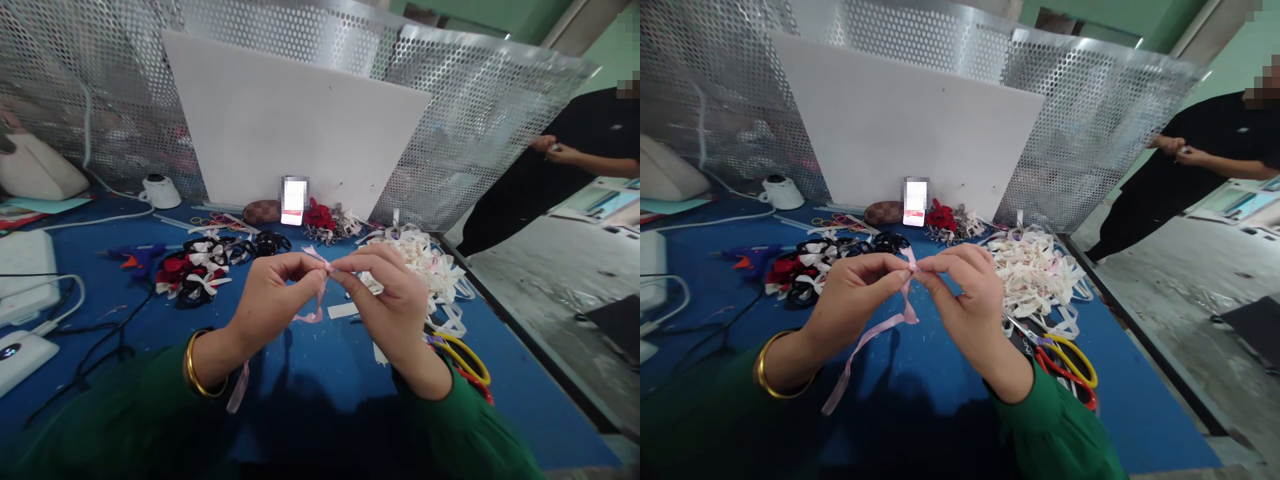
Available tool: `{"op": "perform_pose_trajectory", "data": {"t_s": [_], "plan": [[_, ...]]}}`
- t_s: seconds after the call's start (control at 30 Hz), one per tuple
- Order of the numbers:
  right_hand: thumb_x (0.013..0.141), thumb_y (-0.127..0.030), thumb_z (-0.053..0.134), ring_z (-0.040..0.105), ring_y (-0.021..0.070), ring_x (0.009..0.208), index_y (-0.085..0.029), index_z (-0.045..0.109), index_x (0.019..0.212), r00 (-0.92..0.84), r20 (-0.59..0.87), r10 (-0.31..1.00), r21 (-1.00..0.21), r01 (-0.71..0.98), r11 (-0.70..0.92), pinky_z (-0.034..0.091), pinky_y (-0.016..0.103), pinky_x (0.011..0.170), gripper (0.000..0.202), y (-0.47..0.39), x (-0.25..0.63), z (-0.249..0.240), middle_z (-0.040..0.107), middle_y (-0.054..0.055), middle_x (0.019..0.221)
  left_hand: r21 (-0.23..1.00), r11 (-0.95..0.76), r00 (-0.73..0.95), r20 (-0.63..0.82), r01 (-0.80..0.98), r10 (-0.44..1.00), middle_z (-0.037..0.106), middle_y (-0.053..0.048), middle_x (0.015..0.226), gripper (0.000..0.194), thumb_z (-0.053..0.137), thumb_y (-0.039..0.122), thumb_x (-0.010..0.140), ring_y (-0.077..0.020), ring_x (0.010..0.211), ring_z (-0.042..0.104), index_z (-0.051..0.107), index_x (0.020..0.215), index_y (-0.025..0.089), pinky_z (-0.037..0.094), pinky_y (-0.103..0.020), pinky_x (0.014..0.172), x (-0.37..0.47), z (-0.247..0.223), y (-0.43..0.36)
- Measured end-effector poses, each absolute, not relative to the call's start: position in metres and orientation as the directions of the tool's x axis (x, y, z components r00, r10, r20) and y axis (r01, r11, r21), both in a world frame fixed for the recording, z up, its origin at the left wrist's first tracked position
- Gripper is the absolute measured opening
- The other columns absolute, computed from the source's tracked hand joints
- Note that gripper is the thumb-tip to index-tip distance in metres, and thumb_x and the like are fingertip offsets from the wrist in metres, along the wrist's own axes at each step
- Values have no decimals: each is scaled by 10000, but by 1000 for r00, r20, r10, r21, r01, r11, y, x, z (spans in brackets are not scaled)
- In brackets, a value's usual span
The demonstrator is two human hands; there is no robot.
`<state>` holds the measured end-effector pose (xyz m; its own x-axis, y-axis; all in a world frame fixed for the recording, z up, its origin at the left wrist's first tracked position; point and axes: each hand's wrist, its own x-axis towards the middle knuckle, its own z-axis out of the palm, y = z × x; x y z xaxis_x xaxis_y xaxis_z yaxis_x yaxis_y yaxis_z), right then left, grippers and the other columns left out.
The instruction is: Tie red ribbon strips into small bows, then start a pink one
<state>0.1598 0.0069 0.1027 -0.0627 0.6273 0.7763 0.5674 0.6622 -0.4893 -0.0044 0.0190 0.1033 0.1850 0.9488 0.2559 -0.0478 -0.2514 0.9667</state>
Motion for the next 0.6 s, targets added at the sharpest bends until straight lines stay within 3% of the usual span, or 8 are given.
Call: {"op": "perform_pose_trajectory", "data": {"t_s": [0.13,0.33,0.47,0.6], "plan": [[880,-185,673,666,175,793,-266,693,861,-149,806,573,-358,648,672,452,431,938,85,9,161,102,718,-9,819,968,-238,211,250,-83,945,621,-14,655,136,683,242,794,-157,626,637,704,679,172,562,-275,611,-6,102,19],[873,-170,669,660,171,794,-261,662,876,-194,823,533,-298,652,697,444,427,946,91,9,161,101,705,-7,816,974,-154,269,194,-164,943,582,4,623,257,651,256,829,-122,536,601,628,590,162,537,-247,545,-5,102,20],[879,-175,647,654,175,801,-268,651,894,-255,818,516,-243,660,711,430,434,963,94,9,162,102,708,-8,824,987,-87,288,124,-138,950,558,25,610,258,648,283,825,-108,431,567,608,599,164,494,-241,431,-4,105,20],[894,-175,611,636,184,837,-252,620,905,-349,766,541,-201,669,716,421,428,947,78,8,165,105,686,8,848,995,-96,287,100,-27,953,557,41,554,228,646,281,817,-108,383,560,603,623,170,494,-238,433,-5,106,19]]}}
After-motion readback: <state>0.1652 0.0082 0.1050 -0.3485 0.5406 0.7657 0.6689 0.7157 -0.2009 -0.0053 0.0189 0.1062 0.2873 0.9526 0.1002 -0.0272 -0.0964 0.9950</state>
